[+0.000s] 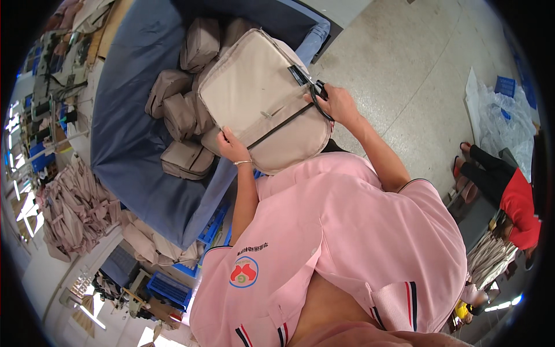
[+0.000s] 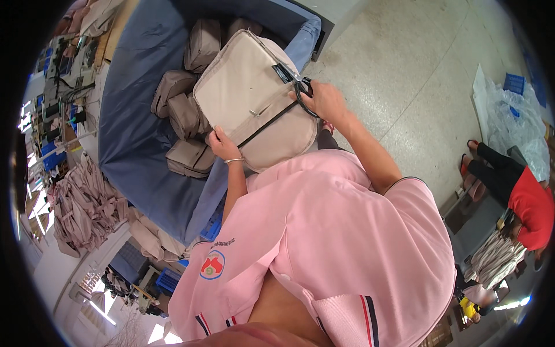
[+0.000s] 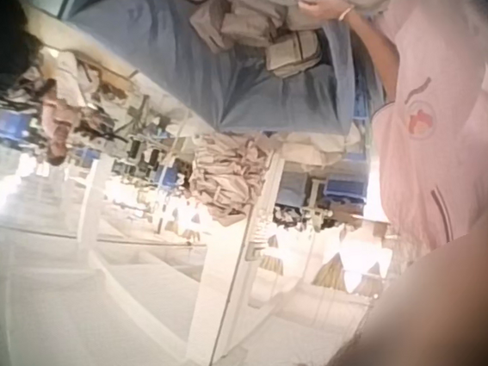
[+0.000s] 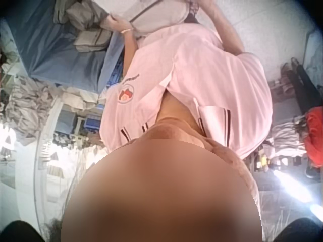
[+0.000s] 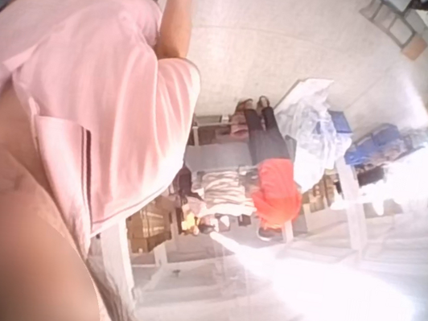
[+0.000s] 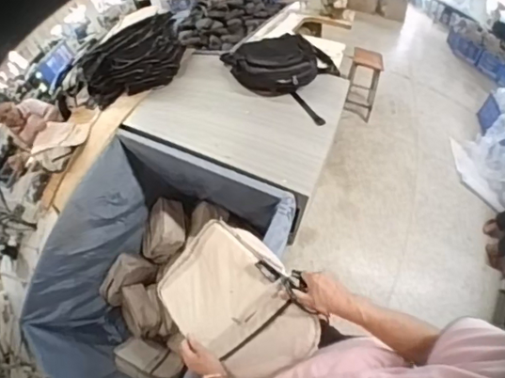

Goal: Using scissors to trim excess threads from backpacks taken from a large bin in a factory setting.

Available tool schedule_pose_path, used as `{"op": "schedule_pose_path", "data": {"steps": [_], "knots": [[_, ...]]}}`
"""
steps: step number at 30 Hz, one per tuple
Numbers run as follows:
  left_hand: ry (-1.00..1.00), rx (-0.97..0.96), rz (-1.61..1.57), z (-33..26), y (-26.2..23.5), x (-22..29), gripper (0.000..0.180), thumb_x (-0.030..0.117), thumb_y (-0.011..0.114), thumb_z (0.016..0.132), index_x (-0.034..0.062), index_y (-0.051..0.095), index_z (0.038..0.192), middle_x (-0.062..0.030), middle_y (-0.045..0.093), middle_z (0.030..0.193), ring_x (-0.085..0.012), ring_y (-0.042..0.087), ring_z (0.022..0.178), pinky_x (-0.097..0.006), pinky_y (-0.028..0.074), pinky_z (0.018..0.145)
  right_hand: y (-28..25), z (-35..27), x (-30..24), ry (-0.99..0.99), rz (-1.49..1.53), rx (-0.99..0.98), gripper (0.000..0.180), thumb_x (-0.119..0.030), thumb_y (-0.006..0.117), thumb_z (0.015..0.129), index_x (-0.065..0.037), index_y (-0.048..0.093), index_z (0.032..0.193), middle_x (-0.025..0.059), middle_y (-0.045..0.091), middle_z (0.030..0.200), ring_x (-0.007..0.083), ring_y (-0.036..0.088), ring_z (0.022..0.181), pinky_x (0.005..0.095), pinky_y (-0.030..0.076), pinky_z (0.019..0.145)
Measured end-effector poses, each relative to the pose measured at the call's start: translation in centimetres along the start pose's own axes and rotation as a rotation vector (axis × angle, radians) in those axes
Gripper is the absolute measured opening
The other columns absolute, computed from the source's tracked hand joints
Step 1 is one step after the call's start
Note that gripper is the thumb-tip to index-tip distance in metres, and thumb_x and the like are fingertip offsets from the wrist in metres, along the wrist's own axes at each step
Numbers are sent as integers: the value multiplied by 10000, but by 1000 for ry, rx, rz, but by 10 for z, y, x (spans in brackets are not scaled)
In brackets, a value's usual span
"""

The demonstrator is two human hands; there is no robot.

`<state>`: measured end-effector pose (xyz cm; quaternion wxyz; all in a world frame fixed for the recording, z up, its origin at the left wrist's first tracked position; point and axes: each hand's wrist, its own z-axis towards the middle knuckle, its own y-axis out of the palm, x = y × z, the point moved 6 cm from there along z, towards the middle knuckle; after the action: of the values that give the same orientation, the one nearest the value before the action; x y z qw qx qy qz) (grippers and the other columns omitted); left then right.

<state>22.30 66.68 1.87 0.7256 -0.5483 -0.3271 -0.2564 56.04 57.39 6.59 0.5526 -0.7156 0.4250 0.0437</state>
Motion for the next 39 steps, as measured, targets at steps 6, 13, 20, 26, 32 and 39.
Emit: {"op": "schedule_pose_path", "data": {"steps": [6, 13, 20, 26, 32, 39], "knots": [[-13, 5, 5, -2, -1, -3, 337, 279, 536, 976, -33, 551, 850, -162, 554, 755, -309, 509, 694, -407, 420, 672, 6, -2, 6, 21, 84, 72, 685, -661, 634, 782, 23, 617, 772, 245, 637, 711, 430, 637, 698, 481, 500, 626], [-53, -9, 19, -4, 0, -5, 325, 274, 547, 972, -39, 573, 885, -173, 583, 794, -317, 535, 717, -408, 431, 687, 7, 3, 9, -16, 48, 82, 706, -679, 616, 787, 27, 610, 801, 243, 643, 730, 425, 641, 708, 485, 499, 634], [-22, 52, 9, -9, -1, -11, 326, 275, 565, 965, -41, 575, 883, -167, 592, 793, -316, 538, 719, -411, 436, 685, 1, 17, -5, -153, -53, 137, 699, -674, 584, 818, 25, 588, 792, 235, 628, 708, 419, 634, 696, 481, 490, 624], [-29, 71, -30, -10, -4, -9, 361, 297, 539, 976, -37, 534, 839, -144, 518, 714, -235, 466, 663, -377, 416, 655, 17, 15, 1, -59, 136, 154, 637, -596, 646, 817, 33, 568, 749, 242, 608, 669, 433, 614, 669, 491, 468, 598], [-465, 56, -445, -23, -1, -28, 380, 280, 506, 993, -87, 602, 1019, -117, 658, 919, -185, 558, 798, -339, 459, 746, 26, 4, 9, -35, 145, 235, 586, -546, 662, 827, 27, 564, 754, 253, 602, 676, 438, 602, 649, 485, 458, 584], [-471, 126, -383, -33, 1, -10, 389, 283, 531, 986, -95, 622, 977, -62, 648, 840, -145, 511, 739, -304, 454, 710, 35, 16, 43, -137, 452, 339, 571, -533, 659, 840, 23, 543, 782, 251, 598, 689, 432, 597, 653, 478, 458, 584]]}}
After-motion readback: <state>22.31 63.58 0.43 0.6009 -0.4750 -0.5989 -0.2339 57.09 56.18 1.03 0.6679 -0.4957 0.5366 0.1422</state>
